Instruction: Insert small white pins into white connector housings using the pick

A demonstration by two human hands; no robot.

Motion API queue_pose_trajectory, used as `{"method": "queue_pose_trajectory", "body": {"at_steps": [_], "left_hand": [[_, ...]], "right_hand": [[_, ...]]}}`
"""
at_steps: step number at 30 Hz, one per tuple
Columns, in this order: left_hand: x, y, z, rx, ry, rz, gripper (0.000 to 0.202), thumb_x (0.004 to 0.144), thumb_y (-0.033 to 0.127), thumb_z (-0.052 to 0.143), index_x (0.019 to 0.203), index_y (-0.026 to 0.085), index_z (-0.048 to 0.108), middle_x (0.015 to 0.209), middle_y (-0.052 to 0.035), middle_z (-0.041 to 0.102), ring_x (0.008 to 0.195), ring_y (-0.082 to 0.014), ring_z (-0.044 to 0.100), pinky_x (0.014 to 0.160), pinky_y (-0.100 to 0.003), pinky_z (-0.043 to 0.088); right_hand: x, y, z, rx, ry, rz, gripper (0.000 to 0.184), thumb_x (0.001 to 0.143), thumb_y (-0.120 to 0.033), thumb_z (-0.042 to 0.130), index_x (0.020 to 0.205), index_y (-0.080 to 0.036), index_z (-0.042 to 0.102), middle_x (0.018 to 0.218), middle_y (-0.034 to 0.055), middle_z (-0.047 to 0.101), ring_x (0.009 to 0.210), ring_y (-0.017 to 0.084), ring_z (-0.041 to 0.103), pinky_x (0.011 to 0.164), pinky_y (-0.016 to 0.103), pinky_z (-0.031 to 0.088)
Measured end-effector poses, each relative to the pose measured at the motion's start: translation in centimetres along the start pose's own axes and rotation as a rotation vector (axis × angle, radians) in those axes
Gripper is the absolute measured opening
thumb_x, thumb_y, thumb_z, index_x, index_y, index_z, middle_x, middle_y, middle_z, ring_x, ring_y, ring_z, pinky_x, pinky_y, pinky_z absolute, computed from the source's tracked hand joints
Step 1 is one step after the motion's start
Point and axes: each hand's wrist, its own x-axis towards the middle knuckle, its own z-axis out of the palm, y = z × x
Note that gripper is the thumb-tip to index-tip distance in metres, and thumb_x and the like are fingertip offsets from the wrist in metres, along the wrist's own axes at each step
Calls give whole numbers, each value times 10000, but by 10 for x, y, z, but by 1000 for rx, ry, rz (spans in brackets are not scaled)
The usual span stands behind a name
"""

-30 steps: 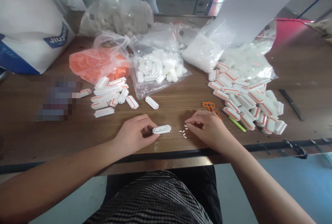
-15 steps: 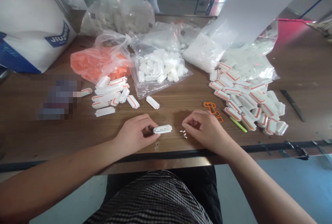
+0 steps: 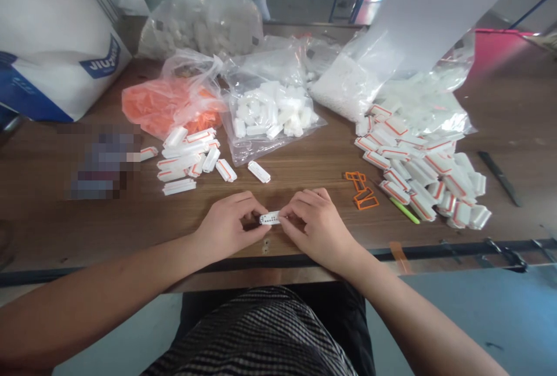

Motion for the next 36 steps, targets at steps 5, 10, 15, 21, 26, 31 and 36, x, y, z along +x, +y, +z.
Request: {"method": "queue_pose_trajectory", "body": {"at_steps": [5,10,15,21,26,31,36], "left_hand": [[0,0,1,-9,3,1,43,789,220,669,811,186,656,745,15,599,677,-122,558,643,-261,433],[0,0,2,-19,25,-7,35,773,202,671,802,191,655,749,19,598,684,-119,561,656,-259,446],[0,-1,3,-11,20,0,44,770,207,671,807,192,653,746,23,593,671,-113,552,656,-255,457],[0,0,2,-8,20,-15,32,771,214,673,798,197,665,737,24,590,668,-116,555,643,-256,446],[0,0,1,1,11,-6,34,784,227,670,795,197,656,737,25,591,657,-112,554,639,-254,446],[1,-1,0,15,6,12,53,801,248,662,808,195,658,748,13,595,669,-121,559,633,-262,444],[1,-2,0,8,4,10,59,798,248,664,821,193,666,756,9,597,673,-123,562,627,-265,439]], "right_hand": [[1,-4,-1,-62,3,-27,192,904,-194,555,732,-204,641,692,-7,638,689,142,567,749,336,357],[-4,-6,-5,-201,17,-106,179,923,-187,530,876,-216,701,765,19,690,743,170,590,754,360,362],[-7,-12,-2,-298,31,-148,176,892,-183,554,864,-230,721,740,16,690,715,172,580,735,372,358],[-9,-1,-12,-175,81,-75,168,900,-215,560,855,-230,720,770,25,700,741,180,611,742,373,397],[-22,38,-36,-245,-1,94,188,897,-284,563,813,-246,726,794,26,710,780,202,651,762,397,422],[-27,53,-39,-156,-154,72,209,914,-313,544,878,-252,740,866,42,709,830,201,647,776,384,484],[-26,49,-36,-205,-164,85,182,891,-280,562,811,-240,721,806,30,703,794,200,644,773,385,479]]}}
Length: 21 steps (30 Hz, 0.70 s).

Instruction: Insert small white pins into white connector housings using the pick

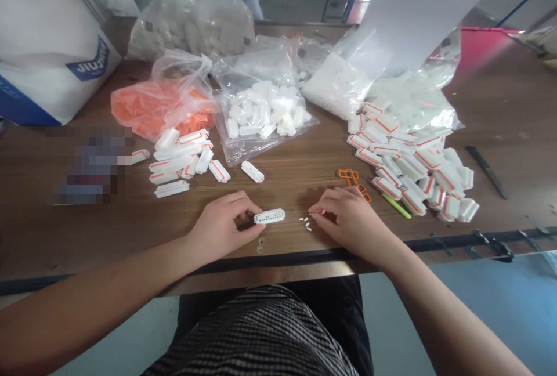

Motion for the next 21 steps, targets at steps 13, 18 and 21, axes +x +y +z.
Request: {"method": "queue_pose_trajectory", "body": {"at_steps": [13,18,21], "left_hand": [[0,1,0,1,-7,-5,49,794,235,674,816,192,664,758,11,596,674,-121,561,627,-259,437],[0,1,0,2,-1,-1,46,788,225,675,804,187,655,749,14,593,673,-120,558,633,-256,430],[0,0,0,-1,0,-5,55,789,232,679,813,187,658,750,15,592,670,-117,557,633,-254,429]], "right_hand": [[0,7,-4,85,-62,24,193,907,-262,551,860,-222,735,833,45,695,775,180,648,725,337,520],[-3,7,2,-6,10,15,193,914,-257,546,905,-199,730,843,54,695,799,195,651,742,353,519],[-4,6,2,-40,52,-23,218,914,-258,536,840,-194,731,802,52,702,766,201,653,713,357,505]]}}
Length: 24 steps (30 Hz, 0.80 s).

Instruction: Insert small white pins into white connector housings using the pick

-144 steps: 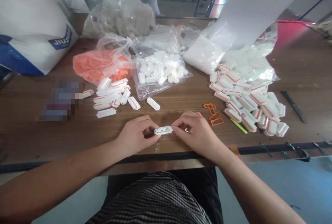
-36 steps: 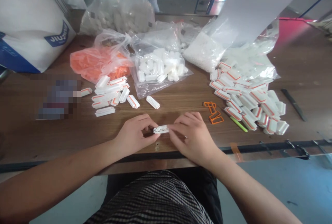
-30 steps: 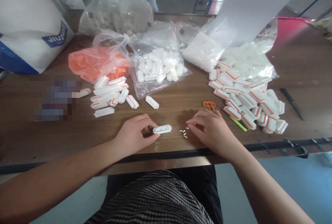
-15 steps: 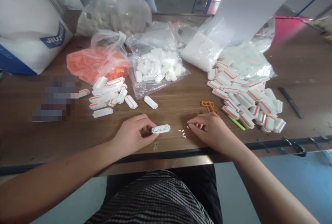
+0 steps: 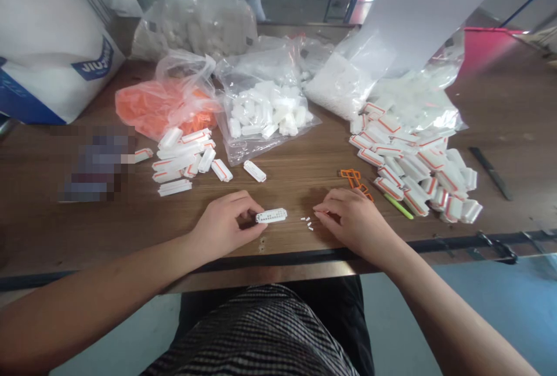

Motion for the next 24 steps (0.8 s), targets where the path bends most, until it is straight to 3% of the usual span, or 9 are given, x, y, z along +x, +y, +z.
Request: {"method": "queue_pose_trajectory", "body": {"at_steps": [9,16,20,24], "left_hand": [[0,0,0,-7,0,-2,64,786,240,684,816,188,661,763,16,601,666,-115,561,634,-253,434],[-1,0,1,-11,8,-3,60,778,227,691,814,187,666,765,19,603,662,-109,560,634,-248,435],[-1,0,2,-11,16,-7,63,770,227,697,813,191,667,754,22,598,655,-110,555,631,-248,434],[-2,0,1,-8,10,-1,65,771,218,691,820,187,661,749,20,598,661,-114,556,633,-250,431]], "right_hand": [[-1,0,1,133,47,131,173,866,-318,604,812,-216,733,710,23,688,653,169,626,639,319,481],[2,-10,-2,329,-27,306,182,837,-340,629,711,-232,705,712,12,689,625,156,616,588,292,461],[15,-32,2,472,19,236,169,866,-331,619,757,-235,705,759,11,694,698,155,634,672,295,470],[28,-51,11,427,51,123,155,878,-258,604,747,-231,682,731,-10,675,695,142,604,762,324,431]]}}
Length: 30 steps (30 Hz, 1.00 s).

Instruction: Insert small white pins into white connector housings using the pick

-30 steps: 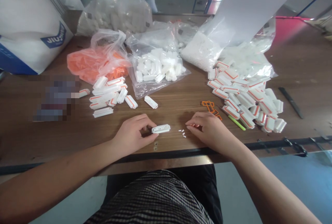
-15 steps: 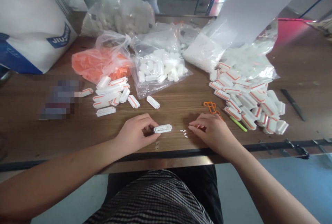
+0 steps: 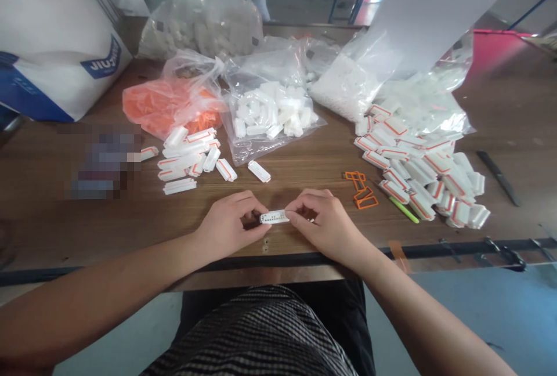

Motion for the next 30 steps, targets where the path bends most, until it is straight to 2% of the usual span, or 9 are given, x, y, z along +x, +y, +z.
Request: {"method": "queue_pose_trajectory", "body": {"at_steps": [3,11,16,19,25,30], "left_hand": [[0,0,0,10,-9,5,76,774,222,695,828,183,660,753,16,603,668,-120,558,638,-255,429],[1,0,1,-2,-2,-6,73,768,223,697,817,186,657,749,20,605,671,-120,558,644,-257,433],[1,1,1,-1,7,-24,64,751,204,698,802,191,661,745,26,604,658,-111,554,644,-249,439],[0,2,1,-3,13,-26,59,752,209,693,802,196,665,740,27,606,654,-111,553,646,-250,444],[1,1,1,3,7,-13,57,758,212,690,802,194,659,743,27,598,658,-111,549,663,-252,456],[1,1,0,-12,12,-18,44,764,219,676,800,197,665,747,22,600,649,-111,552,642,-251,455]], "right_hand": [[3,-2,6,-69,4,-33,146,875,-225,603,745,-224,669,706,-20,658,678,136,587,793,344,399],[5,-7,3,-242,-13,-158,164,881,-179,584,726,-193,637,689,-4,621,695,149,572,739,333,369],[3,-11,-1,-366,-48,-220,182,917,-202,543,809,-193,689,758,21,664,754,173,594,749,349,367],[0,-11,-2,-395,-9,-243,183,918,-208,539,860,-200,712,766,23,686,760,180,600,750,358,369],[-3,-15,3,-477,15,-271,191,880,-202,557,817,-234,735,693,20,677,705,179,574,754,381,377],[-9,1,-10,-328,102,-188,179,894,-230,552,887,-224,732,770,27,707,755,184,611,765,374,416]]}}
